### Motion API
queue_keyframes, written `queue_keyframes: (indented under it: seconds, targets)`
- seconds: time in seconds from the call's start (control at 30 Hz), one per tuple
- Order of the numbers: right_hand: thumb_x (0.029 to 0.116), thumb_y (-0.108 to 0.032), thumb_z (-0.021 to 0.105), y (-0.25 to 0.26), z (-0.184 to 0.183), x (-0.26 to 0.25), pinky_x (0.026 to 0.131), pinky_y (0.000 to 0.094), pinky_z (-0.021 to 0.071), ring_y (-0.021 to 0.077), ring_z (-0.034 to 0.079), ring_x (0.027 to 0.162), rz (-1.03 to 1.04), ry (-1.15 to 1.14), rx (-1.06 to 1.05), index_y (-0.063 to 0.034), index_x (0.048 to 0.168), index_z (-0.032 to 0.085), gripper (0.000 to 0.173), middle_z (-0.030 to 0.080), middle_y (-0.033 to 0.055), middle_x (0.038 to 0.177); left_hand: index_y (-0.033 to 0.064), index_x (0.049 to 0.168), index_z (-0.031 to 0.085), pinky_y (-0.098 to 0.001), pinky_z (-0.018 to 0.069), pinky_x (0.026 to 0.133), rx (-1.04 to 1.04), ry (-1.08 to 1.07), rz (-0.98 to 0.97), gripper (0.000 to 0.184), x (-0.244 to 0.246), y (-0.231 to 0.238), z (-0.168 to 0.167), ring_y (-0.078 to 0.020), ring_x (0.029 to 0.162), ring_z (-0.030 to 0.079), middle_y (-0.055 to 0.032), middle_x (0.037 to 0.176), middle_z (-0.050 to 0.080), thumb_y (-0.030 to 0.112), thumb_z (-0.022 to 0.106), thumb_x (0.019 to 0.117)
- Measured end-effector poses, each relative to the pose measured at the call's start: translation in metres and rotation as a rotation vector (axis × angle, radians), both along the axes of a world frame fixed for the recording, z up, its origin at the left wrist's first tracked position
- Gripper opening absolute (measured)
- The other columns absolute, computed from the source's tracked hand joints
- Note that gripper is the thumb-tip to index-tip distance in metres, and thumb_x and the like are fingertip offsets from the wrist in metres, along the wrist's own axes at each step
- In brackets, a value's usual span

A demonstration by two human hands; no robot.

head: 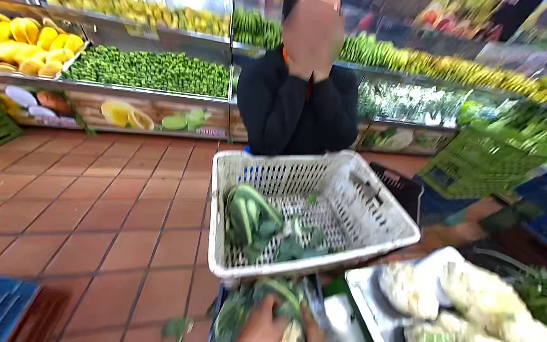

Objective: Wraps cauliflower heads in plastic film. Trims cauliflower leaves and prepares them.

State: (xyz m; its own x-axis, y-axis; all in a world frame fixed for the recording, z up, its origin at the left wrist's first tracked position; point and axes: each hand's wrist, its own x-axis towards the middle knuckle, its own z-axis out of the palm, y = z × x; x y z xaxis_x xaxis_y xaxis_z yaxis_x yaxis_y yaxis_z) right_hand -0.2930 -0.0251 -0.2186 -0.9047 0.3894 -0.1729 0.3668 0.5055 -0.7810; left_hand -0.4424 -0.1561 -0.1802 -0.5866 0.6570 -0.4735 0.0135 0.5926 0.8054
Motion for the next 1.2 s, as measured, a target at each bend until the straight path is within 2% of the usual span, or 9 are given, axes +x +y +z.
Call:
queue_keyframes:
  seconds: [0.17,0.4,0.53,0.63,0.73,0.83,0.93,1.07,1.2]
  targets:
    - [0.0479,-0.056,0.097,-0.003,0.001,0.005,0.111,0.0486,0.0478,0.0300,0.048,0.139,-0.120,-0.098,-0.099,-0.0085,0.163,0.017,0.149,0.039,0.0226,0.156,0.0124,0.139,0.057,-0.0490,0.0509,0.105,0.039,-0.093,-0.024,0.043,0.004,-0.003,0.013,-0.0235,0.123,0.062,-0.0112,0.135,0.063,0.038,0.049,0.1058]
    - [0.0567,-0.059,0.091,-0.001,-0.003,0.007,0.103,0.0453,0.0541,0.0204,0.057,0.129,-0.252,-0.059,-0.231,-0.0152,0.165,0.008,0.143,0.044,0.0167,0.153,0.0174,0.128,0.066,-0.0460,0.0468,0.108,0.115,-0.008,-0.079,0.033,0.016,-0.008,0.019,-0.0186,0.128,0.055,-0.0032,0.132,0.062,0.029,0.045,0.1060]
    - [0.0667,-0.053,0.086,-0.004,-0.005,0.008,0.096,0.0472,0.0569,0.0212,0.063,0.118,-0.408,-0.053,-0.322,-0.0163,0.154,0.036,0.107,0.057,0.0120,0.139,0.0179,0.126,0.067,-0.0432,0.0445,0.112,0.207,0.048,-0.131,0.030,0.018,-0.013,0.013,-0.0145,0.134,0.051,0.0020,0.141,0.058,0.022,0.047,0.1046]
    - [0.0719,-0.052,0.086,-0.002,-0.004,0.002,0.091,0.0516,0.0568,0.0258,0.064,0.112,-0.455,-0.141,-0.335,-0.0153,0.142,0.049,0.087,0.060,0.0142,0.130,0.0156,0.125,0.066,-0.0429,0.0444,0.112,0.276,0.121,-0.117,0.029,0.022,-0.014,-0.004,-0.0155,0.137,0.049,0.0002,0.143,0.056,0.018,0.049,0.1018]
    - [0.0823,-0.055,0.079,0.002,-0.003,-0.008,0.081,0.0544,0.0570,0.0274,0.068,0.096,-0.428,-0.187,-0.273,-0.0140,0.126,0.061,0.062,0.067,0.0129,0.109,0.0115,0.117,0.066,-0.0405,0.0522,0.103,0.328,0.204,-0.013,0.024,0.022,-0.015,-0.034,-0.0171,0.129,0.054,-0.0046,0.138,0.056,0.008,0.057,0.0951]
    - [0.0900,-0.049,0.075,0.009,-0.003,-0.017,0.072,0.0546,0.0556,0.0255,0.068,0.081,-0.388,-0.243,-0.166,-0.0133,0.107,0.069,0.040,0.070,0.0084,0.087,0.0092,0.120,0.061,-0.0432,0.0588,0.089,0.292,0.162,0.121,0.029,0.015,-0.020,-0.061,-0.0204,0.111,0.063,-0.0096,0.131,0.058,0.003,0.062,0.0916]
    - [0.0970,-0.043,0.067,0.016,-0.017,-0.015,0.075,0.0566,0.0551,0.0261,0.069,0.083,-0.455,-0.188,-0.149,-0.0116,0.103,0.070,0.032,0.070,0.0093,0.086,0.0081,0.132,0.052,-0.0448,0.0615,0.083,0.265,0.007,0.188,0.040,0.008,-0.033,-0.084,-0.0223,0.097,0.069,-0.0126,0.128,0.060,0.016,0.066,0.0958]
    - [0.1017,-0.038,0.062,0.017,-0.021,-0.006,0.081,0.0533,0.0569,0.0233,0.071,0.091,-0.522,-0.059,-0.269,-0.0114,0.117,0.069,0.032,0.073,0.0095,0.098,0.0108,0.146,0.047,-0.0493,0.0555,0.099,0.122,-0.173,0.018,0.082,-0.004,-0.039,-0.097,-0.0251,0.117,0.064,-0.0140,0.134,0.061,0.049,0.082,0.0823]
    - [0.1019,-0.030,0.062,0.016,-0.022,0.001,0.082,0.0461,0.0601,0.0188,0.072,0.091,-0.538,0.044,-0.359,-0.0107,0.121,0.069,0.028,0.074,0.0076,0.100,0.0160,0.151,0.048,-0.0550,0.0471,0.109,-0.022,-0.059,-0.149,0.105,-0.013,-0.025,-0.080,-0.0296,0.136,0.050,-0.0127,0.152,0.047,0.061,0.089,0.0658]
